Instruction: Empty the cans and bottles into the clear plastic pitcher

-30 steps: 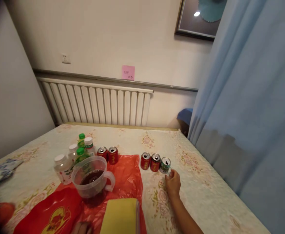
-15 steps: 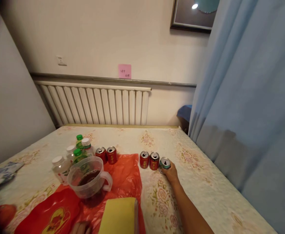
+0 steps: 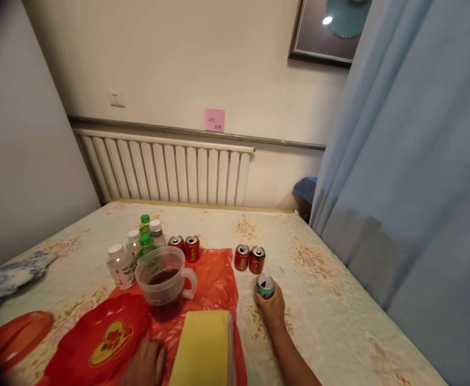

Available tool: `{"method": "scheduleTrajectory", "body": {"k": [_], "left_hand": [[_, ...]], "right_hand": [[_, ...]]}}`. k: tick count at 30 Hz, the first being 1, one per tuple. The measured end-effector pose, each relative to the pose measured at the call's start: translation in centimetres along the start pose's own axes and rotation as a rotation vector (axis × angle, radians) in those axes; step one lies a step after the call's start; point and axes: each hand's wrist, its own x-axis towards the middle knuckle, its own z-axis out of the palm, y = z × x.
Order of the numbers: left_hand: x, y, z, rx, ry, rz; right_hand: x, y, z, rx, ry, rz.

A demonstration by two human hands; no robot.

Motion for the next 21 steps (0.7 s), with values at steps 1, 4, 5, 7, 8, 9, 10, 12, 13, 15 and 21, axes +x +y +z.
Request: {"method": "scheduleTrajectory", "body": {"k": [1,4,5,7,8,9,10,12,13,15,21], "left_hand": [[0.0,0.0,0.1,0.009,0.004,-0.003],[-0.1,0.1,0.3,0.027,0.025,-0.011],[-0.2,0.1,0.4,0.029,0.032,-0.013],[-0.3,0.1,0.4,0.025,0.038,-0.018],[-0.3,0.2,0.4,0.021,0.04,-0.028],[-0.4,0.2,0.4,0.016,0.041,-0.037],[-0.4,0.3,0.4,0.012,0.043,-0.046],[-0.6,0.3,0.5,0.015,0.054,-0.057],[-0.6,0.3,0.6,0.021,0.069,-0.054],[-0.8,0.1,0.9,0.044,0.122,-0.038],[-1.2,-0.3,2.3,0.069,0.284,0.022]], "right_hand": [[-0.4,-0.4,0.0,0.003,-0.001,-0.015],[-1.2,-2.2,-0.1,0.003,-0.023,-0.094],[-1.3,-3.0,-0.1,0.001,-0.037,-0.136],[-1.4,-5.2,-0.2,0.001,-0.067,-0.242],[-1.2,-6.4,-0.2,0.006,-0.079,-0.304],[-1.0,-7.7,-0.2,0.014,-0.09,-0.368],[-0.8,-9.1,-0.2,0.022,-0.102,-0.43],[-0.1,-11.9,0.1,0.035,-0.131,-0.557],[0.3,-13.3,0.3,0.036,-0.142,-0.617],[1.0,-16.0,0.8,0.031,-0.162,-0.719],[2.0,-23.4,2.4,0.012,-0.253,-0.935]]}}
